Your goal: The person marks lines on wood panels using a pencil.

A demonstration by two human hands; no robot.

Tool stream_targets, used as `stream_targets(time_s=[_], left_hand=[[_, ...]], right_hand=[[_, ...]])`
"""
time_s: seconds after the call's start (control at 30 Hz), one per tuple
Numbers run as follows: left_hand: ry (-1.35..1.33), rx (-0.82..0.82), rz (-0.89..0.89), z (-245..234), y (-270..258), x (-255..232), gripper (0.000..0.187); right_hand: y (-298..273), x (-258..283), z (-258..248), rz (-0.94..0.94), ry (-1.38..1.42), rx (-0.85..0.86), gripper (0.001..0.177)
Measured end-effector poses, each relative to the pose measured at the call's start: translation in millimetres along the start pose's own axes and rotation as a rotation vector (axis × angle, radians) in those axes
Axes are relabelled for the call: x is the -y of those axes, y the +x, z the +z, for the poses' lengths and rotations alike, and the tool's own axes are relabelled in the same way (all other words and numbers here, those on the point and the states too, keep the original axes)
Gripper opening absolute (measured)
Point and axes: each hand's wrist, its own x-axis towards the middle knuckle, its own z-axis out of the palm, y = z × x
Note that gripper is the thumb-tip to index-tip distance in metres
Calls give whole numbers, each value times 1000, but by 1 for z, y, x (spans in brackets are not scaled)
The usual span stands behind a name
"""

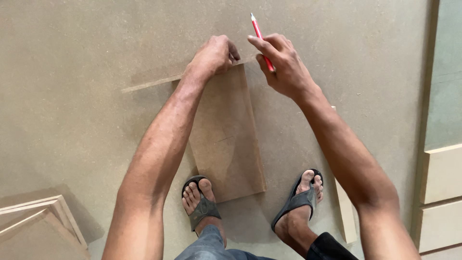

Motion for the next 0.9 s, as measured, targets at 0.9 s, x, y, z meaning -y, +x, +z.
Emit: stream_targets(time_s=[0.9], left_hand=[[97, -5, 26, 3, -6, -7, 33]], right_hand=[[-33, 20, 2, -126, 90, 100, 39]])
